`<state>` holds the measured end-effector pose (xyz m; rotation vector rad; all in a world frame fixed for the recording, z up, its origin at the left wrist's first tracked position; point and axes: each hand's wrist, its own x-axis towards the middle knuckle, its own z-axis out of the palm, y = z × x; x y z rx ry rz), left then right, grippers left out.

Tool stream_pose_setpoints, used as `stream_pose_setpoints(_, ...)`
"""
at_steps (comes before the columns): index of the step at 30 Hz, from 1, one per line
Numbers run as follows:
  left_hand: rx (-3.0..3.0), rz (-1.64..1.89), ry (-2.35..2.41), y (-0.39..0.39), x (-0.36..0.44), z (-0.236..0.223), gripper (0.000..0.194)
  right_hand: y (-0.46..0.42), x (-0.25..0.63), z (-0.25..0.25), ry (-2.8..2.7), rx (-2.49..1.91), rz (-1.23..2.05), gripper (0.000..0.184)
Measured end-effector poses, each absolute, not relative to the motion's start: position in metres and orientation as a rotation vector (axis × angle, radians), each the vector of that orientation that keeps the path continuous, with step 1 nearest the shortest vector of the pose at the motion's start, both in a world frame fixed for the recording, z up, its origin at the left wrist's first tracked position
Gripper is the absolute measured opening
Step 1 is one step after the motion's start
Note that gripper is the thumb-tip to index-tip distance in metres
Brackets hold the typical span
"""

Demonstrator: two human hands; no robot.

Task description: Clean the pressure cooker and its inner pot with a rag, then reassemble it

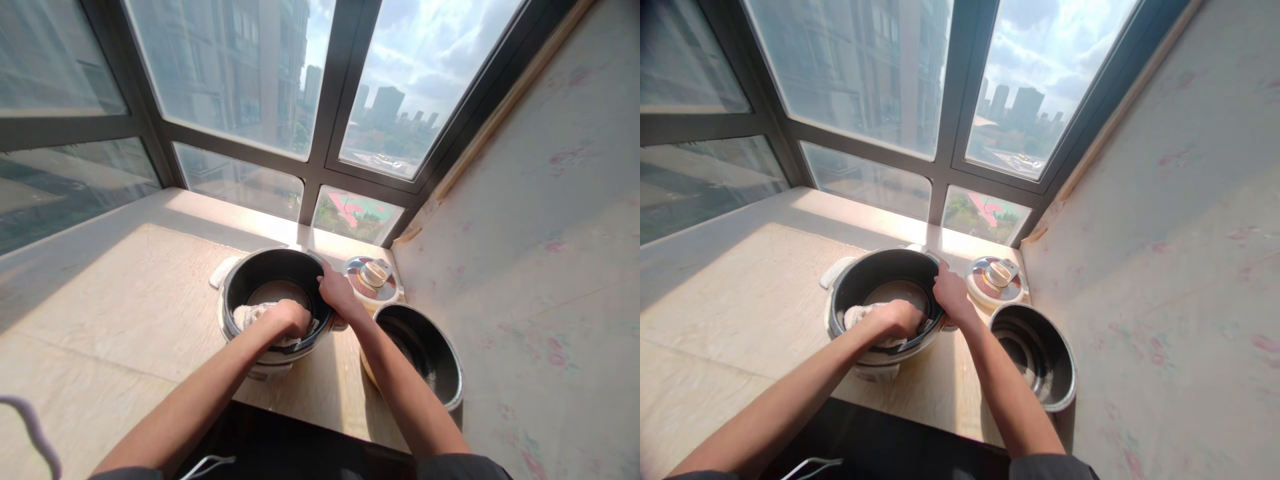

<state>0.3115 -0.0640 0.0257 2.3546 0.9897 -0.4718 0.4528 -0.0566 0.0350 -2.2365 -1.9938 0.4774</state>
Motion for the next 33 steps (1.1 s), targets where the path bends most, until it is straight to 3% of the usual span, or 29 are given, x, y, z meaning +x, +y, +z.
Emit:
stream_pose_setpoints(9,2.382,-0.790,0.969,-0.067,0.326,0.052,0.036,-0.065,0.461,0.036,-1.924,-2.284,0.478,0.044)
stream_pose_setpoints(22,2.330,-0.660,1.037,-0.059,0.322,0.040,0.030,-0.063,0.458,0.037,-1.912,-2.307,0.464,0.046)
stream_pose_setpoints(33,2.359,-0.720,0.989,-0.058,0.320,0.042,0.038,-0.060,0.455,0.034,-1.910,-2.336,0.421,0.044)
